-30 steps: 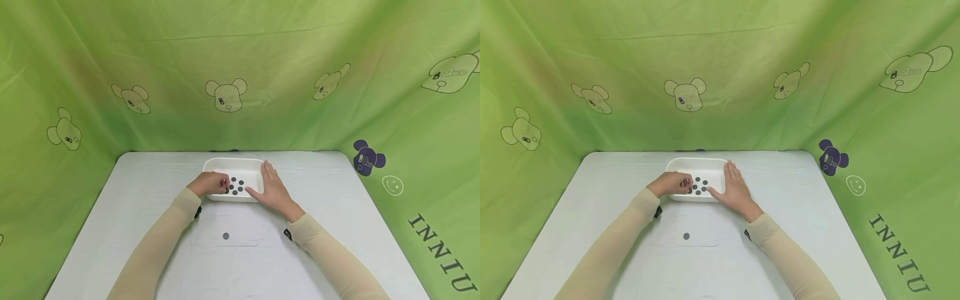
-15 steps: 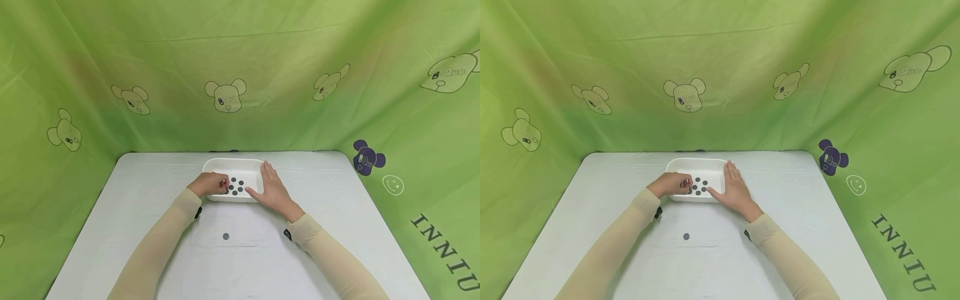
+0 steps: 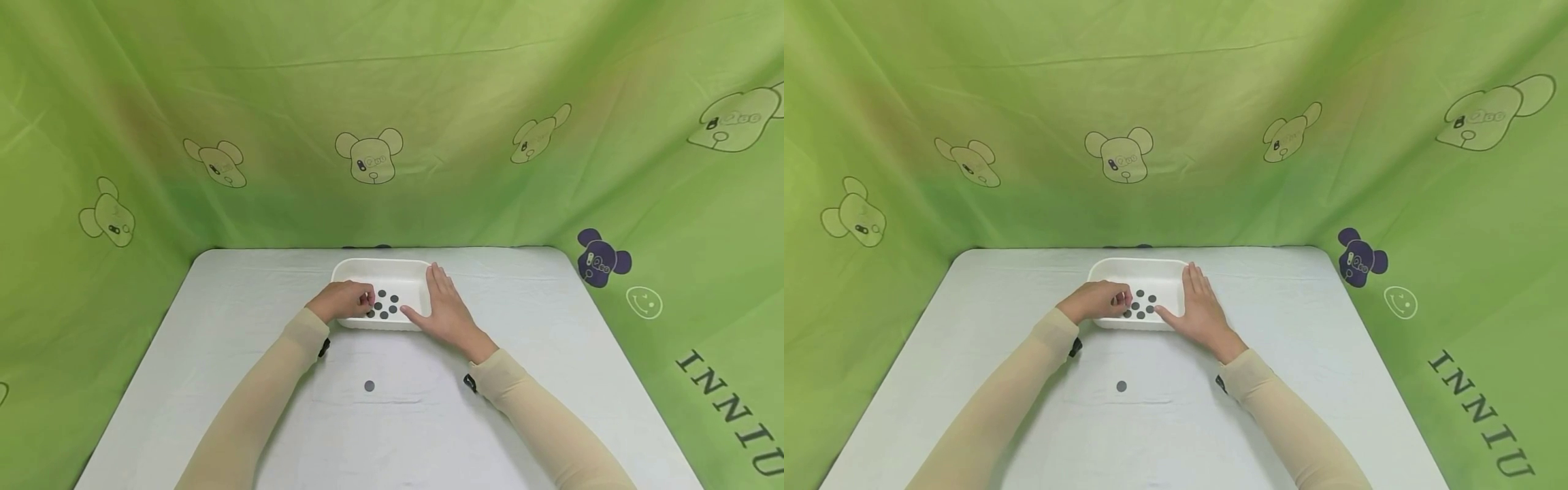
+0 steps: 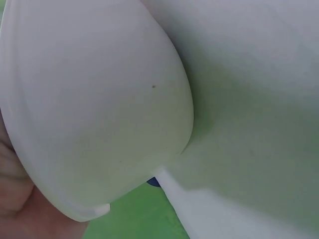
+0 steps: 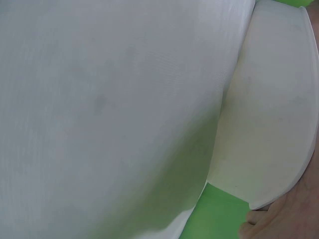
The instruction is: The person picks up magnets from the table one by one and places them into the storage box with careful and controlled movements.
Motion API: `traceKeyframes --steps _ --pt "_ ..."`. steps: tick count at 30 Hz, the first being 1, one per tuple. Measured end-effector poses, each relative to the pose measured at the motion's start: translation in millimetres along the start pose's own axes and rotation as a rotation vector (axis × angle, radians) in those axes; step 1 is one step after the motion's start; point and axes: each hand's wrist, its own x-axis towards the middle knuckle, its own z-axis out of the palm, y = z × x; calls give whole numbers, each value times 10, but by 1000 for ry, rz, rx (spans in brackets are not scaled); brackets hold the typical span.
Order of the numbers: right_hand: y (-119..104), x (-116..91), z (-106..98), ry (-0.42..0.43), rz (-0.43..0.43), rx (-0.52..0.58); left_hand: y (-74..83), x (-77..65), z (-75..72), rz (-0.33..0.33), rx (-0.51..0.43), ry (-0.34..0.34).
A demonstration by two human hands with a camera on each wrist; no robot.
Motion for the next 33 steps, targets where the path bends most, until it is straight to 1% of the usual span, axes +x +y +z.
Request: traceKeyframes --steps 7,11,14,19,27,33 --pt "10 -5 5 9 -1 -2 -10 2 18 9 -43 28" --pt "19 -1 15 7 -2 -8 -59 20 55 24 -69 57" --pt "17 0 17 4 -2 -11 -72 5 64 35 -79 88" --pt "16 1 13 0 -1 -14 -42 -87 44 52 -77 150" --pt "36 9 14 8 -5 -23 25 -268 11 130 -78 278" --pt "36 5 16 -1 0 -20 94 -418 11 172 -84 345"
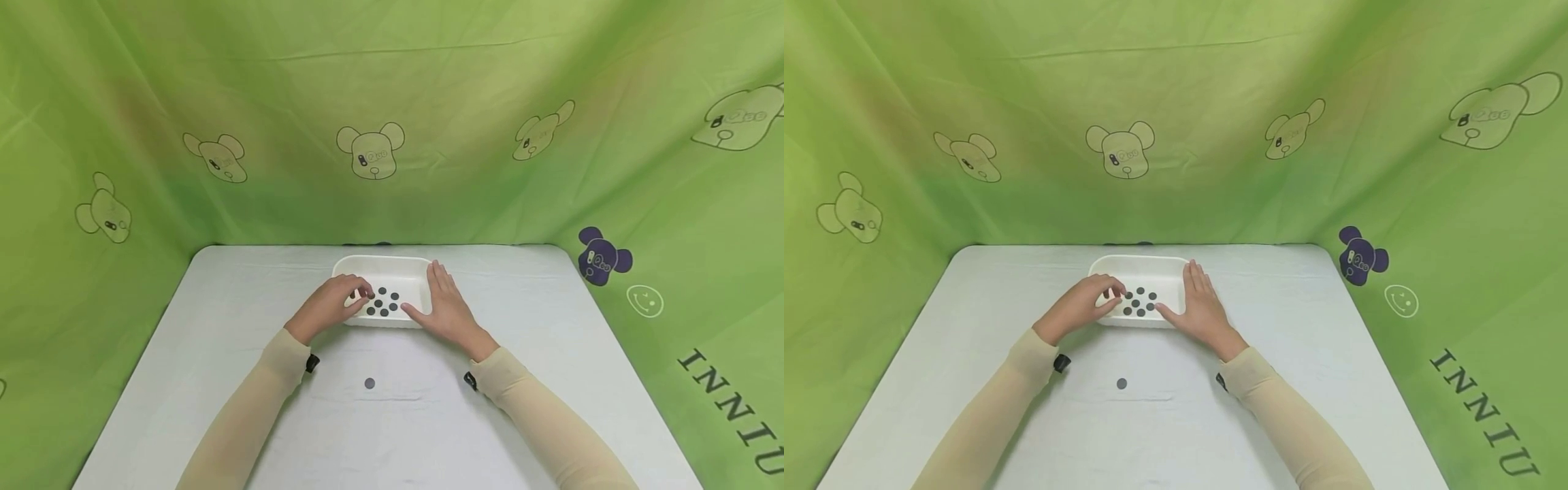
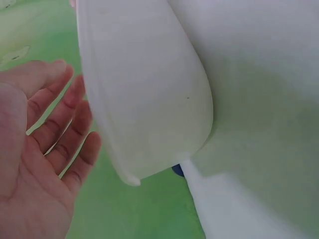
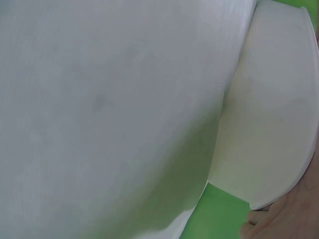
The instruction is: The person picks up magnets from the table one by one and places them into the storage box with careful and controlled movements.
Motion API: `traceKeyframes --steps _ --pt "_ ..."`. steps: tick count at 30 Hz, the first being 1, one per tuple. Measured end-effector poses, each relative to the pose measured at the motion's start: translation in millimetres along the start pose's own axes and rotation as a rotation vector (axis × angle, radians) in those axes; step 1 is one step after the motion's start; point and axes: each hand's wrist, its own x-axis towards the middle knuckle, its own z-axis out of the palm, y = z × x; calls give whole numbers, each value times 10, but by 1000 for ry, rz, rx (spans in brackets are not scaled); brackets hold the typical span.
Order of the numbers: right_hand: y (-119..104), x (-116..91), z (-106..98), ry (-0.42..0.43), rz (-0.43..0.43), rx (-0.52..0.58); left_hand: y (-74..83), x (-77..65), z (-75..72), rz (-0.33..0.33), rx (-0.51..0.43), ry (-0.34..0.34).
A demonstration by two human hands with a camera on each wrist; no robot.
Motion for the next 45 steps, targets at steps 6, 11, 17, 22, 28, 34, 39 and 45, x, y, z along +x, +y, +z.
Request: traceKeyframes --steps 6,11,17,22,28,34,39,45 --pt "-11 -13 -8 0 7 9 66 -149 -12 23 0 43" --pt "-11 -21 -1 -4 2 8 95 -288 19 53 22 56" --pt "-23 -23 -16 -8 2 -1 127 -456 45 68 44 76" --pt "-11 -20 -15 -5 -3 -9 130 -553 92 68 29 48" --pt "-11 -23 -12 -9 -1 -4 138 -616 163 85 29 3" --pt "-2 -28 2 -12 8 6 180 -652 241 138 1 -70" --pt "-1 -33 1 -7 8 6 241 -670 270 164 -7 -139" --pt "3 -34 -6 -5 5 3 284 -694 318 154 17 -216"
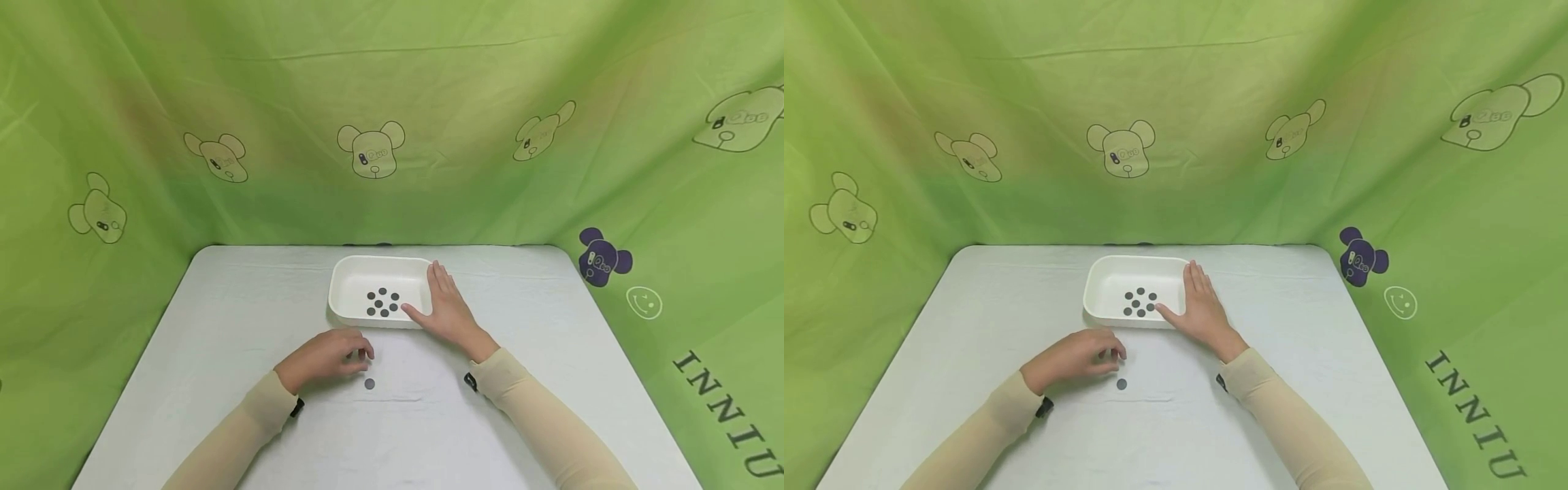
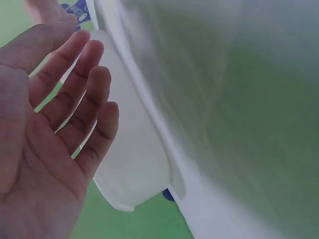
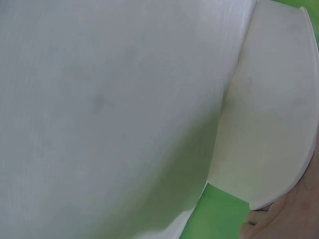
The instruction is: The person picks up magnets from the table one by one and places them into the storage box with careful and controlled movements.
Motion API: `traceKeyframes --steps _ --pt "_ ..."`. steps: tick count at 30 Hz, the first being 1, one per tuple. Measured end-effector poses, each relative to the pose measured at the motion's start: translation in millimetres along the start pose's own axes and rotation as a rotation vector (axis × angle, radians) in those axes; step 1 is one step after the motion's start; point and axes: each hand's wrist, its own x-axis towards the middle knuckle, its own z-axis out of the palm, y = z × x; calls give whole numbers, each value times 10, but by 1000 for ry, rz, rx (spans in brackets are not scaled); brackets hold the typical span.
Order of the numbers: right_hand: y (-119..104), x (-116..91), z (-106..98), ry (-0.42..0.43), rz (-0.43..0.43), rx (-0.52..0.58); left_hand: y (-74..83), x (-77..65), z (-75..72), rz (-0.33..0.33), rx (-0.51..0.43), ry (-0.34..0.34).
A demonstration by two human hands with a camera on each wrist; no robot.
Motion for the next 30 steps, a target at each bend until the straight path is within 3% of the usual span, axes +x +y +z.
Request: traceKeyframes --steps 13,30 --pt "-11 -5 -18 -5 -3 4 67 -17 104 -45 -20 -108" --pt "-7 5 -18 -2 -4 2 70 -24 184 -12 -5 -104"
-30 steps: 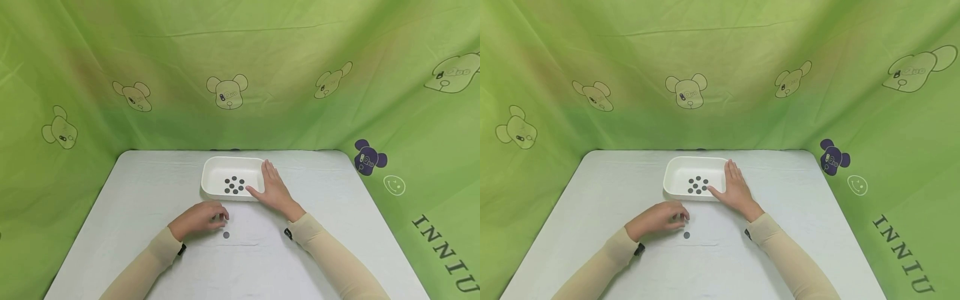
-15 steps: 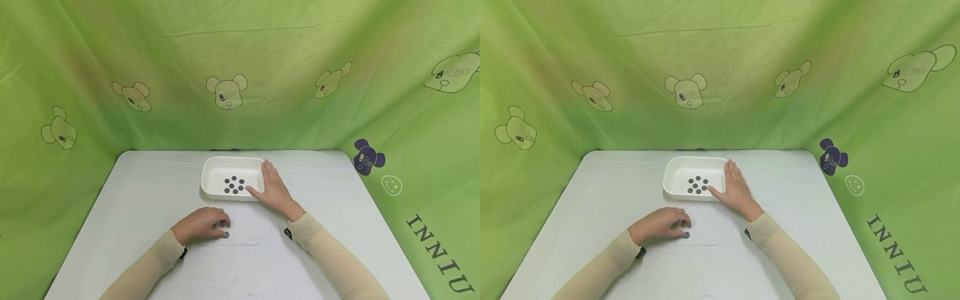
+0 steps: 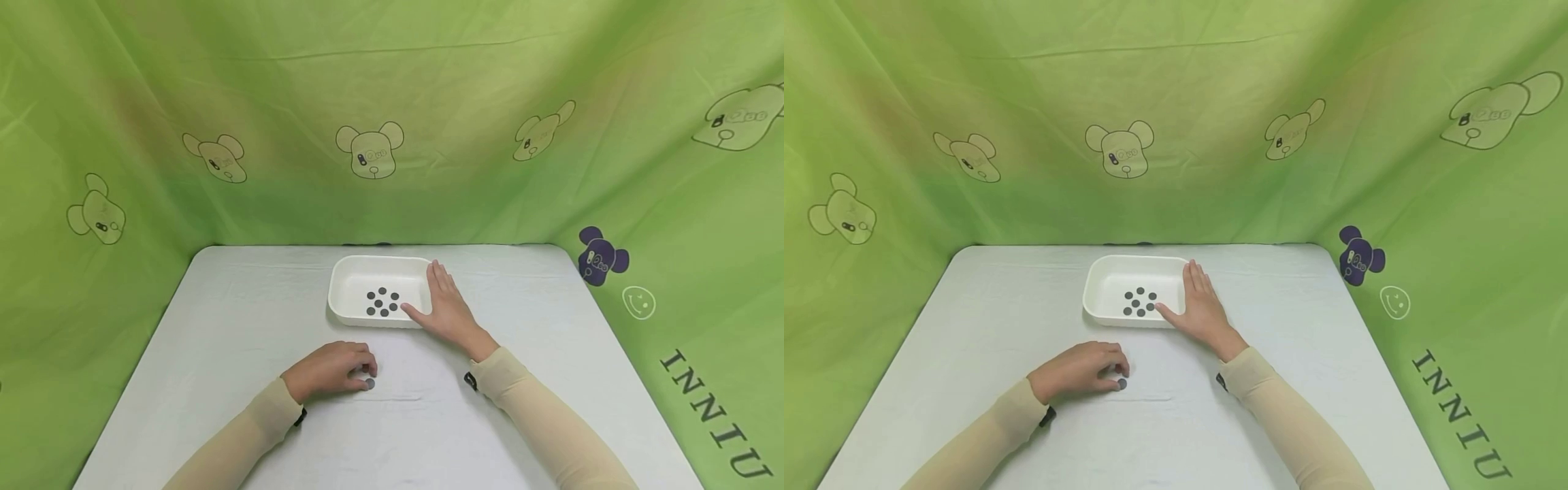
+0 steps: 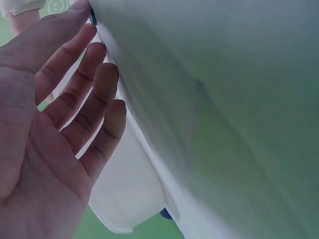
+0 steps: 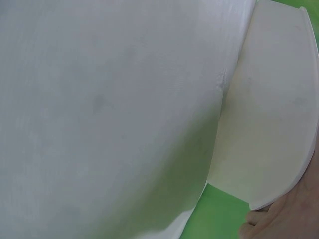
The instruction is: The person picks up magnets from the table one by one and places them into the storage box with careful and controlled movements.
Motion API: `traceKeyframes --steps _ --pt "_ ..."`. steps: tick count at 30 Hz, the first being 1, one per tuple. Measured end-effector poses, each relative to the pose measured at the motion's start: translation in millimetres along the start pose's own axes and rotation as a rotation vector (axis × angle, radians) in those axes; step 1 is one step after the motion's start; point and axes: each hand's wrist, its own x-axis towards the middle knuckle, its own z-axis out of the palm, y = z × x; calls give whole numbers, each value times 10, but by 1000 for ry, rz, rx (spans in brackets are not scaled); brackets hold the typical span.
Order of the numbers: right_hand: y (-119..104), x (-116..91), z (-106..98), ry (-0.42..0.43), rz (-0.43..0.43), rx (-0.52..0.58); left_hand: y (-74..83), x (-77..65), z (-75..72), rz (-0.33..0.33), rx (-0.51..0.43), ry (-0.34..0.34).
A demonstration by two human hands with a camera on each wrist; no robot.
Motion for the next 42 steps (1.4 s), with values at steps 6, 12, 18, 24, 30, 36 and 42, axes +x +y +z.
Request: traceKeyframes --steps 6,12,18,24,30,36,42 --pt "1 3 -1 1 -4 0 10 -1 -3 10 15 -1" --pt "-8 -1 -8 -7 -1 7 29 -4 -4 10 21 -8" --pt "-5 5 1 -6 -3 4 42 -8 12 20 54 2" --pt "-5 7 -1 -4 -2 9 59 -6 21 27 73 -3" --pt "-5 7 -1 -6 -4 10 92 -15 16 44 87 6" --pt "-14 5 -8 -6 -4 9 134 -22 0 44 99 2" --pt "-1 3 -4 -12 1 10 155 -33 12 52 112 15"
